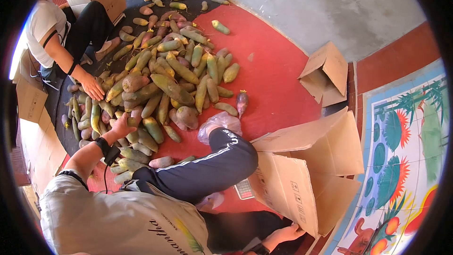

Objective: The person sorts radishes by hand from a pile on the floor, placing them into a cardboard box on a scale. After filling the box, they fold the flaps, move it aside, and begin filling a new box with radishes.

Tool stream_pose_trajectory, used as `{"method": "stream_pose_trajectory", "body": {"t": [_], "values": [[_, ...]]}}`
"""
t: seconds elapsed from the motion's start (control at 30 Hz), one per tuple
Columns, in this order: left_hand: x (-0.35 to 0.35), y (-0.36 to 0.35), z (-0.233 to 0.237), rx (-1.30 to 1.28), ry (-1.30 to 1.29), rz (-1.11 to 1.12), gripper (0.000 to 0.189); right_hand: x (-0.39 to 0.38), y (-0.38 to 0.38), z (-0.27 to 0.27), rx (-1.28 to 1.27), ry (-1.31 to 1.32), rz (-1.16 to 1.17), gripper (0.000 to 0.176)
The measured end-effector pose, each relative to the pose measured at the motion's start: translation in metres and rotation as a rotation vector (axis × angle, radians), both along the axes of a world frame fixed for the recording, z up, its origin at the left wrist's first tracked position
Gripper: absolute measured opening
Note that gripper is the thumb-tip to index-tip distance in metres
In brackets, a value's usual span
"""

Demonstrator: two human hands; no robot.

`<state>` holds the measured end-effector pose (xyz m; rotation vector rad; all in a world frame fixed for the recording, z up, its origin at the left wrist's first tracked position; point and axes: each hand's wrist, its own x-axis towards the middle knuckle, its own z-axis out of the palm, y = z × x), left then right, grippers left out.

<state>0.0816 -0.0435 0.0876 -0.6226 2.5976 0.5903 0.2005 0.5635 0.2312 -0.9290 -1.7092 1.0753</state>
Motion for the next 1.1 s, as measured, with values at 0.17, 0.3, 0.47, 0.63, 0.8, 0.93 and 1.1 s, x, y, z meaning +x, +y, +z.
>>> {"method": "stream_pose_trajectory", "body": {"t": [0.17,0.3,0.47,0.63,0.8,0.93,1.1], "values": [[-0.022,0.036,0.050,0.356,0.506,0.032,0.057,0.006,0.005,-0.007,0.169,0.053,-0.027,0.047],[-0.041,0.073,0.125,0.830,0.544,0.246,0.050,0.016,-0.010,0.009,0.482,-0.152,-0.230,0.050],[-0.053,0.110,0.150,1.334,0.643,0.224,0.047,0.020,-0.046,0.049,0.969,-0.177,-0.230,0.048],[-0.041,0.166,0.191,1.742,0.347,0.027,0.048,0.001,-0.117,0.098,1.065,-0.169,0.198,0.043],[-0.029,0.223,0.183,1.932,-0.012,-0.179,0.044,-0.011,-0.147,0.109,0.969,-0.322,0.756,0.044],[-0.023,0.249,0.186,2.009,-0.143,-0.255,0.041,-0.001,-0.133,0.094,0.940,-0.507,0.740,0.027],[-0.028,0.273,0.177,2.077,-0.242,-0.308,0.038,0.008,-0.138,0.121,0.322,-0.394,0.777,0.015]]}}
